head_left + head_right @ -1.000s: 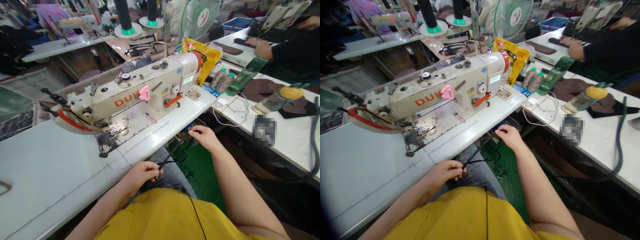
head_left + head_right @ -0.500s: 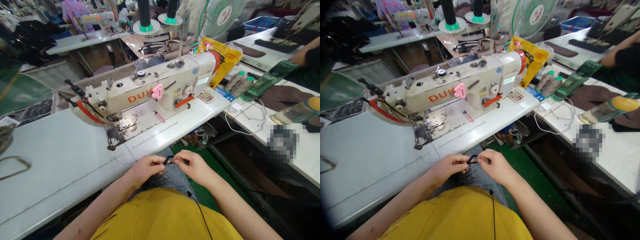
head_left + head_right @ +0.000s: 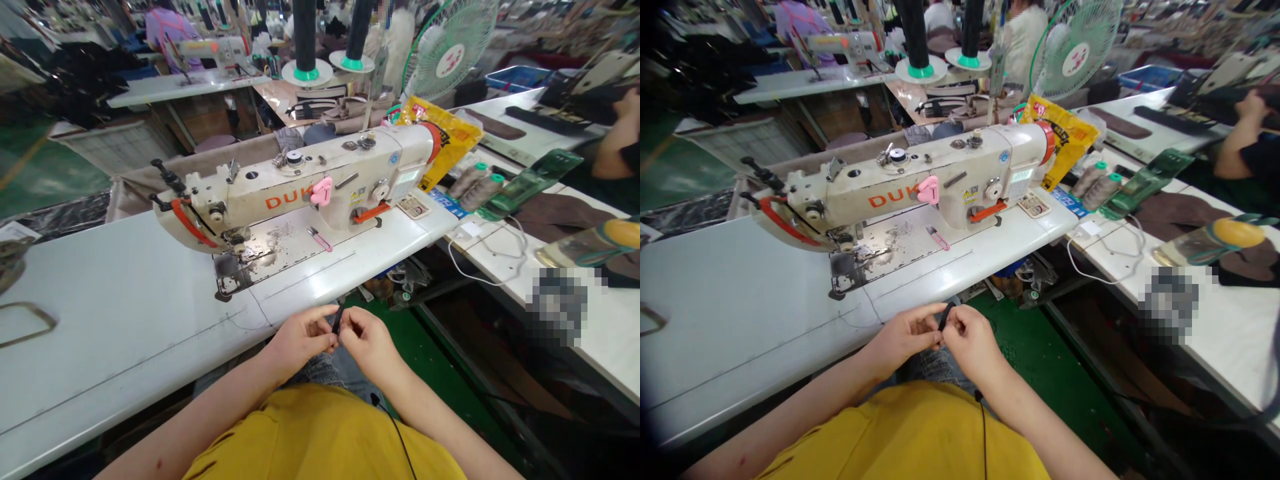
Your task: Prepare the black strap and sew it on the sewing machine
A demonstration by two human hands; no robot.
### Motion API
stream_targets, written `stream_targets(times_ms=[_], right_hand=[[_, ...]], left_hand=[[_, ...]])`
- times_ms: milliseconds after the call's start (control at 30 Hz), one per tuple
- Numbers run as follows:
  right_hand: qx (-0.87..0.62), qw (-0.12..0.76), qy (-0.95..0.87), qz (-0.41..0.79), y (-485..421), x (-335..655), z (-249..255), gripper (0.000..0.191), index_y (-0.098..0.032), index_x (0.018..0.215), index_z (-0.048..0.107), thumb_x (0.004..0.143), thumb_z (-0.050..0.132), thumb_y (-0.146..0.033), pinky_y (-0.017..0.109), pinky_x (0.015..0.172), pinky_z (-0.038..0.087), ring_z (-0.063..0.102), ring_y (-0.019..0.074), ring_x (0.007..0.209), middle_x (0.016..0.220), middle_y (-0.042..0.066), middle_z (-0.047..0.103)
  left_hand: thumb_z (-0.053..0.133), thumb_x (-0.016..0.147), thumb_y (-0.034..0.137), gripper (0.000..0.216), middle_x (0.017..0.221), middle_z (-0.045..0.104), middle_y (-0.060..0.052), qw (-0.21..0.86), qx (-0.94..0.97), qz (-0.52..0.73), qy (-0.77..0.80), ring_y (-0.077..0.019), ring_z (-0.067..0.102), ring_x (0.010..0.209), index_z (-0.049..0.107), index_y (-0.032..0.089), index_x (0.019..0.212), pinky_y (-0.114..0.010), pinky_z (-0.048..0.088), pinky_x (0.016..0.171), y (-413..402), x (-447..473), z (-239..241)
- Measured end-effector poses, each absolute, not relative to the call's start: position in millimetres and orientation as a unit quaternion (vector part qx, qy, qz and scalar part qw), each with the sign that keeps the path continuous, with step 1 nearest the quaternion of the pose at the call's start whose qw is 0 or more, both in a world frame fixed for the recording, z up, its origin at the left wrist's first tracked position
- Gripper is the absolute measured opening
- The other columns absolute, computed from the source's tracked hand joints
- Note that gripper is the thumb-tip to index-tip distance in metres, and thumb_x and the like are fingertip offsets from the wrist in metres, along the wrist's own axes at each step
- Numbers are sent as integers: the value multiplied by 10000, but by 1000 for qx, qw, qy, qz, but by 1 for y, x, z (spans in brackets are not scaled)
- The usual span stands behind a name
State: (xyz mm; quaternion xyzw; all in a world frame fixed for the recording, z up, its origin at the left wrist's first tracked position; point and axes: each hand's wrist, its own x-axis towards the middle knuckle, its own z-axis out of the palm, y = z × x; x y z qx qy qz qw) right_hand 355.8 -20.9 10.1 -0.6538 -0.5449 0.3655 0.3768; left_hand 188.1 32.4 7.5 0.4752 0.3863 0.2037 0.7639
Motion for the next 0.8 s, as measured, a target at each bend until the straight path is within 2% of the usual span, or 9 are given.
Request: stream_targets(times_ms=[367,467,667,800], right_hand=[[-644,358,-576,353,-18,359,15,168,-202,647,550,802,551,-138,248,591,369,520,139,634,655,-22,535],[-642,359,-593,327,-17,362,17,201,-198,724,639,817,510,-76,262,680,432,598,156,723,737,3,629],[-648,370,-616,252,-24,358,22,95,-198,893,676,908,591,-158,284,695,483,617,167,725,804,21,643],[-640,341,-661,192,-27,349,25,132,-195,986,689,934,580,-141,320,764,507,644,201,809,896,57,677]], left_hand=[[837,693,279,613,747,680,23,766,460,213,395,-153,656,684,648,113,1253,-304,515,726,32,185,8],[827,709,298,604,770,684,16,760,462,216,403,-156,663,696,646,121,1258,-309,517,745,33,182,8],[810,734,360,344,823,712,-41,737,479,230,417,-159,656,710,706,129,966,-307,515,738,34,178,2],[803,734,354,289,800,711,-37,731,475,247,423,-157,650,708,702,140,901,-300,518,725,33,180,-1]])
